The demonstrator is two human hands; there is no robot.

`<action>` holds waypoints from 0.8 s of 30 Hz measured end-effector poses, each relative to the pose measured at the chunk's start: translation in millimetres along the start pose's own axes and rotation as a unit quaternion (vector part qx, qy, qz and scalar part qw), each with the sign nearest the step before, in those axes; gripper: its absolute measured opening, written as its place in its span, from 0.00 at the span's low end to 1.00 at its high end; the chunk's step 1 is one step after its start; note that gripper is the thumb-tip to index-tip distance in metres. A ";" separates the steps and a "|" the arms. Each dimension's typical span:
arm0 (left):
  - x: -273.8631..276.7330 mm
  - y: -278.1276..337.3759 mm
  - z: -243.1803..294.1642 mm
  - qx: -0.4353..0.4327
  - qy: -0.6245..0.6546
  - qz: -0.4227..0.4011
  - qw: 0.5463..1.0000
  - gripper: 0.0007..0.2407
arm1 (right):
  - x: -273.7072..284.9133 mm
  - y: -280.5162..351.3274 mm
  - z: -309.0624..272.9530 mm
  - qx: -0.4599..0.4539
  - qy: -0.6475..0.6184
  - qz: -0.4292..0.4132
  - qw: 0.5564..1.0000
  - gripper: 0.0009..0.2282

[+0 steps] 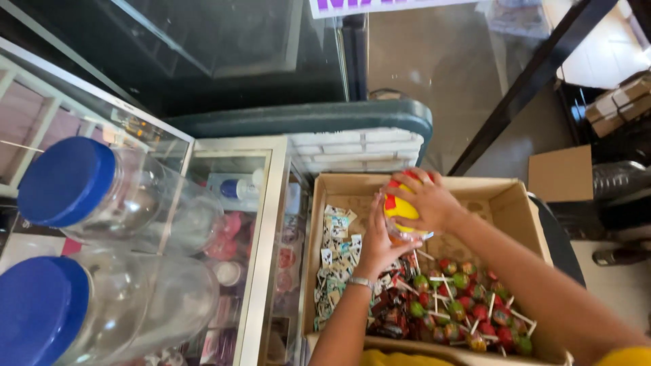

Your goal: Sorting different types of candies and lollipops from a large shipping box into clear display jars.

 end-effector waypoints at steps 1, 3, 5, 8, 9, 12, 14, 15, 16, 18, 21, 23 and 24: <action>-0.8 -5.6 -0.6 -0.003 0.000 0.003 1.000 0.54 | 7.3 -4.9 -4.8 0.003 0.003 0.002 1.000 0.34; -4.1 -2.3 1.2 -0.008 -0.017 0.012 1.000 0.54 | 18.6 -1.8 -17.5 -0.109 -0.001 -0.015 0.994 0.35; -7.1 1.9 0.4 -0.008 -0.012 0.020 1.000 0.53 | 13.7 -0.8 -24.7 -0.134 0.006 0.000 0.991 0.35; -8.5 0.4 -1.7 -0.007 -0.010 0.023 1.000 0.53 | 8.9 -1.1 -28.9 -0.177 0.018 0.025 0.984 0.35; -7.1 0.4 -2.4 -0.003 -0.009 0.017 1.000 0.53 | 7.5 -0.6 -31.1 -0.195 0.024 0.031 0.980 0.36; -0.4 -4.4 3.1 -0.012 -0.019 0.007 1.000 0.56 | 9.6 -5.7 -33.9 -0.192 0.048 -0.023 0.980 0.40; -7.2 2.5 1.9 0.035 0.031 0.010 0.999 0.59 | 37.2 -17.5 -37.2 -0.179 0.047 -0.109 0.977 0.48; -9.5 7.5 0.5 0.085 0.086 0.011 0.993 0.62 | 49.6 -22.2 -40.4 -0.169 0.047 -0.200 0.964 0.57; -14.5 13.9 -4.9 0.082 0.079 0.016 0.993 0.62 | 42.7 -17.0 -36.2 -0.162 0.045 -0.194 0.966 0.57; -25.8 26.7 -16.5 0.138 0.103 0.021 0.985 0.63 | 29.0 -6.2 -27.4 -0.131 0.091 -0.217 0.963 0.62; -6.0 20.4 2.1 0.054 -0.002 0.014 0.998 0.60 | 68.6 -7.4 -68.8 -0.147 0.105 -0.231 0.956 0.55; 10.1 23.5 22.0 0.018 -0.003 0.031 0.999 0.59 | 106.9 -10.2 -94.8 -0.153 0.100 -0.197 0.963 0.53; 20.7 23.4 31.0 -0.017 -0.006 0.036 0.999 0.57 | 125.6 -13.7 -108.3 -0.168 0.088 -0.165 0.968 0.51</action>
Point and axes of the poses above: each hand's wrist, its own y-axis away from the middle knuckle, its own x-axis out of the back of the hand, z = x × y, the point moved 1 cm from there along -y, towards the middle knuckle, and after that the axes turned 10 degrees about z, right-handed, at the moved point
